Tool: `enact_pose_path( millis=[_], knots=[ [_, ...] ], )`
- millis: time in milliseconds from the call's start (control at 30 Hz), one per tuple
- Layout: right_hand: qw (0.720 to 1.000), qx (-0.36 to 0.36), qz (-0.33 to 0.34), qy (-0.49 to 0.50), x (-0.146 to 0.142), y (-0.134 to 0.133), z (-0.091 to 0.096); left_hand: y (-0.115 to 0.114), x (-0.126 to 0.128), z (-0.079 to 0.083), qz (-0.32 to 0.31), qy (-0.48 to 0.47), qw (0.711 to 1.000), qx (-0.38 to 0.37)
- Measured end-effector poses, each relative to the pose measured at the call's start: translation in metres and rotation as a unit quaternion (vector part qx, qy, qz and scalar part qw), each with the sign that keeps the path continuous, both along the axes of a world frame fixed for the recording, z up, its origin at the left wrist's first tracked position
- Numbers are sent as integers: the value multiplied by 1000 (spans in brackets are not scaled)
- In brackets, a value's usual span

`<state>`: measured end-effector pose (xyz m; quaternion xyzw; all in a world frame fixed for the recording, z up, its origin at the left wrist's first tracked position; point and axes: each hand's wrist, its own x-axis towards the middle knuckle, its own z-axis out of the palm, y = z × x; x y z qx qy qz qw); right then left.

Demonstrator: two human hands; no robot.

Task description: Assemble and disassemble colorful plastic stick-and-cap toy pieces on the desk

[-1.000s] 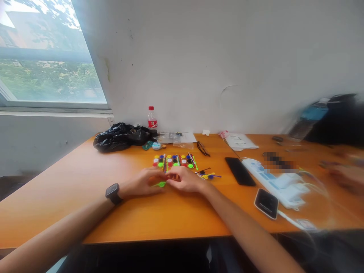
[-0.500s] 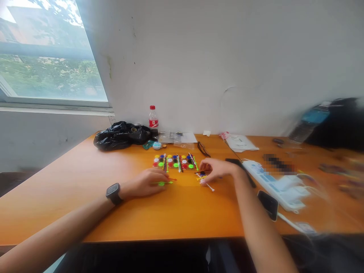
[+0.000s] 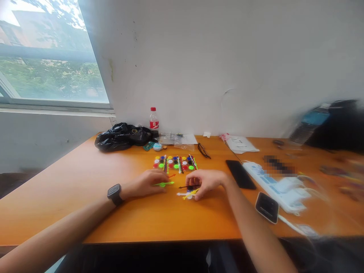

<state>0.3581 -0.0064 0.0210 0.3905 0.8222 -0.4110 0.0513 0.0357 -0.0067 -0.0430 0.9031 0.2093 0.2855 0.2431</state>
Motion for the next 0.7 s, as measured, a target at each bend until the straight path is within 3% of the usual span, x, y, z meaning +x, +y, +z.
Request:
enact_pose_path(
  millis=[167,267,367,500,700],
  knots=[
    [991,50,9,124,-37,-7,-20,-7,-1,11,14,9,999,-37],
    [980,89,20,176,-56,-14,-24,-12,-3,16,14,13,998,-66],
    [968,136,10,212,-67,-20,-25,-14,-3,15,11,19,999,-47],
    [955,221,0,199,-69,-20,-28,-12,1,9,35,16,999,1],
    [938,300,-10,172,-66,-18,-32,-11,3,5,47,-9,999,-23]
  ],
)
